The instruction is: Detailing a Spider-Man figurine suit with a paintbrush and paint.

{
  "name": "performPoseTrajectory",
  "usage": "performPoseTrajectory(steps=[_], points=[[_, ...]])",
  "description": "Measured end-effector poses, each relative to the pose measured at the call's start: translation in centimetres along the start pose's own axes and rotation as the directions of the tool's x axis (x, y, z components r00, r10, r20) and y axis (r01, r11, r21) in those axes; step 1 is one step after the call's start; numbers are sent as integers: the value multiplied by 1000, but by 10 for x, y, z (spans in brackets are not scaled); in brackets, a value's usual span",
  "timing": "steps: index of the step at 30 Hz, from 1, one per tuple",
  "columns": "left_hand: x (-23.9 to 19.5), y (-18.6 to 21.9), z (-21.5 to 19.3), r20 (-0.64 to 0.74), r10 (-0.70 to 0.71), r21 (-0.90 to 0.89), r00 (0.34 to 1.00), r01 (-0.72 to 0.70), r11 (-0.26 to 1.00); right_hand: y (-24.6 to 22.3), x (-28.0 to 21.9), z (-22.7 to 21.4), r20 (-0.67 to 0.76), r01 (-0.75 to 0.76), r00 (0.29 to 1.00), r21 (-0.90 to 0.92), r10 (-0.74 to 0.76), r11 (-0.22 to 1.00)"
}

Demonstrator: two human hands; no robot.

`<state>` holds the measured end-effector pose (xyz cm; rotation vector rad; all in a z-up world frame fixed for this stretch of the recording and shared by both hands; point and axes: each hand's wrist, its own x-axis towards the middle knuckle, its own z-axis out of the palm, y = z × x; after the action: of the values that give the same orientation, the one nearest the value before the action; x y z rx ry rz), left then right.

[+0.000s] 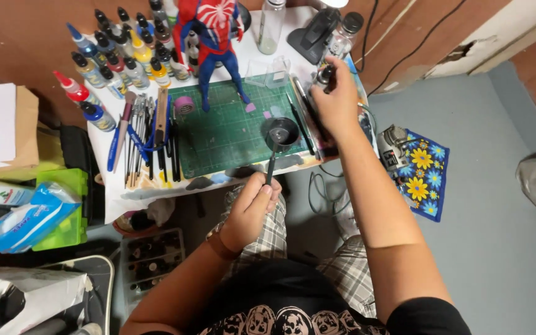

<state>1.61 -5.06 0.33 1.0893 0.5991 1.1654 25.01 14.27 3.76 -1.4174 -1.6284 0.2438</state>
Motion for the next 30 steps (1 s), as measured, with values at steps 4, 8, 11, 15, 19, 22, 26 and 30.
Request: performPoseTrajectory(steps=[4, 8, 11, 15, 19, 22, 26, 30], points=[[-4, 9, -16, 29, 38, -33, 999, -37, 999, 15, 26, 23, 13, -76, 997, -169, 79, 983], [-5, 21, -22, -29, 71, 131, 997, -66, 989, 17, 31, 31, 22, -181, 978, -400, 207, 898], [-4, 18, -23, -29, 63, 136, 998, -59, 989, 18, 25, 28, -6, -136, 988, -477, 152, 868], [-1, 1, -26, -123, -40, 167, 992, 60, 984, -35, -19, -6, -153, 266, 924, -403, -351, 876], [3, 4, -16, -108, -20, 1, 994, 21, 1000, -78, -96, -36, 387, 672, 733, -541, -559, 506], [11, 19, 7, -40, -69, -35, 997, 68, 997, -94, -131, -36, 124, 913, 407, -99, -905, 397], [17, -7, 12, 66, -44, 73, 997, 39, 997, -71, -139, -43, 71, 883, 455, -169, -888, 439], [48, -18, 1, 21, 542, 589, 840, -449, 672, -24, -143, -58, -65, 709, 703, -24, -708, 705]])
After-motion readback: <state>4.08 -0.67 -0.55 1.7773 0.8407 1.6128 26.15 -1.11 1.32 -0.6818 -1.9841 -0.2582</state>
